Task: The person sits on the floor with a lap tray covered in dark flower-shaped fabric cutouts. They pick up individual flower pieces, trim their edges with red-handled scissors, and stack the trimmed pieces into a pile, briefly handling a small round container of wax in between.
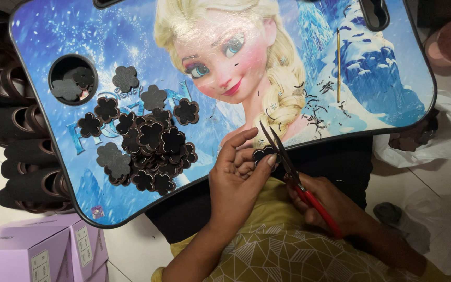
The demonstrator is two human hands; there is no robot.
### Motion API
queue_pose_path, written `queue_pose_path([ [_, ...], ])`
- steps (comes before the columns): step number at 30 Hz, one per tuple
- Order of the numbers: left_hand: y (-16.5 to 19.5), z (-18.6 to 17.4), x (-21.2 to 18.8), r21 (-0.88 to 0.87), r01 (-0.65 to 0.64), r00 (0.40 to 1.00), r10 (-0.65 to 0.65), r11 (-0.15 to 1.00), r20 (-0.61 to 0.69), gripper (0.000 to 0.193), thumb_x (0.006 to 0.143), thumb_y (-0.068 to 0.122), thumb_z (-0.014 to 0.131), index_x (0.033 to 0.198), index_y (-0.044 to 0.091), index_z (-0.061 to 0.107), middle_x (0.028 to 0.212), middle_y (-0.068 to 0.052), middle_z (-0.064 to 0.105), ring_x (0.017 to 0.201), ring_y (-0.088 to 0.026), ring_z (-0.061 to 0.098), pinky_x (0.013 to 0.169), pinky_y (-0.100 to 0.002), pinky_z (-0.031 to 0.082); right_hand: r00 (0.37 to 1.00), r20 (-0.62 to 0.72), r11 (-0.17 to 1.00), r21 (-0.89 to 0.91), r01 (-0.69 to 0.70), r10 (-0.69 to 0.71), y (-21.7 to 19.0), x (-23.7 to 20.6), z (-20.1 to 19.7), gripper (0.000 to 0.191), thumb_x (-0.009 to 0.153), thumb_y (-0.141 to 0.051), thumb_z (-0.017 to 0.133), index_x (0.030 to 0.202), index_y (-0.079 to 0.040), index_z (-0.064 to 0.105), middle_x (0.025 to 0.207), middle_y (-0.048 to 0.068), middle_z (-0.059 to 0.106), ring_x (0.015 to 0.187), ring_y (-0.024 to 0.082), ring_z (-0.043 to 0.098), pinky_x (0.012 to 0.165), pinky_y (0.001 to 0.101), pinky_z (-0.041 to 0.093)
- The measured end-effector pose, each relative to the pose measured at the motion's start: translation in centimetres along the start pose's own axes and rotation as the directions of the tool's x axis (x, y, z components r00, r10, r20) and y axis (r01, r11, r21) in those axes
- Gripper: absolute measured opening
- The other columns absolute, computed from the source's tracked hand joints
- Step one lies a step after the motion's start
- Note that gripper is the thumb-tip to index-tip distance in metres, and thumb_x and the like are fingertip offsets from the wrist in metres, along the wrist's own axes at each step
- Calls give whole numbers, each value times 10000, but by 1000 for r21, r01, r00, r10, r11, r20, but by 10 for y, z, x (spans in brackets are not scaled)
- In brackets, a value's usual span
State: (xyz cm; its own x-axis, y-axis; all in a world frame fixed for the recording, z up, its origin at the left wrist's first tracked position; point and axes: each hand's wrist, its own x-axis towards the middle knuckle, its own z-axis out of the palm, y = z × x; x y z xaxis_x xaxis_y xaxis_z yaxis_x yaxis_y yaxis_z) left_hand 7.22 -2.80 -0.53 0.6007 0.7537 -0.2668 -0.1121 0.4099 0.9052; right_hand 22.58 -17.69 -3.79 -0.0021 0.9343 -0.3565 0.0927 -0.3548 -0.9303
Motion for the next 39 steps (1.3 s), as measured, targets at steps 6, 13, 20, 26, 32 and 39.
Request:
queue_pose_path([
  [6, 1, -2, -1, 37, -11, 1000, 12, 999, -8, 507, 931, -52, 718, 1403, -16, 535, 993, -80, 733, 895, -54, 670, 775, -191, 548, 1000, -1, 1000, -17, 9, -9, 2, -2, -1, 929, 699, -997, 442, 889, -91, 529, 593, -48, 454, 513, 91, 440, 478, 284, 350],
  [13, 0, -4, 0, 51, -47, 998, 49, 998, -26, 512, 930, -42, 724, 1406, -7, 538, 981, -65, 734, 882, -40, 660, 766, -186, 536, 1000, 14, 1000, -27, -3, 3, 0, -1, -4, 939, 680, -996, 475, 877, -80, 544, 605, -49, 475, 529, 92, 448, 483, 281, 355],
  [20, -1, -8, 2, 61, -62, 996, 66, 996, -58, 514, 927, -31, 733, 1403, -24, 536, 962, -67, 735, 864, -56, 669, 760, -194, 543, 998, 23, 997, -40, -63, 64, -5, -2, -5, 955, 638, -1005, 469, 869, -81, 545, 598, -41, 472, 521, 93, 454, 470, 282, 358],
  [26, 0, -9, 3, 48, -72, 995, 76, 996, -67, 516, 929, -32, 733, 1406, -35, 536, 981, -75, 727, 876, -61, 667, 771, -196, 545, 999, 17, 998, -32, -45, 46, -6, -1, -5, 936, 647, -1009, 465, 829, -93, 545, 609, -53, 494, 534, 86, 490, 472, 274, 379],
  [32, 2, -9, 3, 41, -60, 995, 64, 997, -81, 518, 922, -36, 735, 1401, -38, 540, 969, -72, 721, 867, -65, 671, 755, -193, 546, 996, 15, 996, -45, -82, 82, -7, -2, -6, 936, 619, -1013, 471, 800, -97, 528, 596, -44, 483, 524, 95, 478, 467, 283, 362],
  [39, 2, -10, 4, 44, -71, 993, 75, 997, -93, 495, 925, -35, 734, 1386, -32, 554, 970, -59, 714, 861, -57, 669, 750, -182, 541, 999, 21, 997, -63, -41, 43, -4, -2, -10, 912, 631, -987, 523, 785, -88, 523, 600, -41, 476, 528, 102, 478, 465, 291, 376],
])
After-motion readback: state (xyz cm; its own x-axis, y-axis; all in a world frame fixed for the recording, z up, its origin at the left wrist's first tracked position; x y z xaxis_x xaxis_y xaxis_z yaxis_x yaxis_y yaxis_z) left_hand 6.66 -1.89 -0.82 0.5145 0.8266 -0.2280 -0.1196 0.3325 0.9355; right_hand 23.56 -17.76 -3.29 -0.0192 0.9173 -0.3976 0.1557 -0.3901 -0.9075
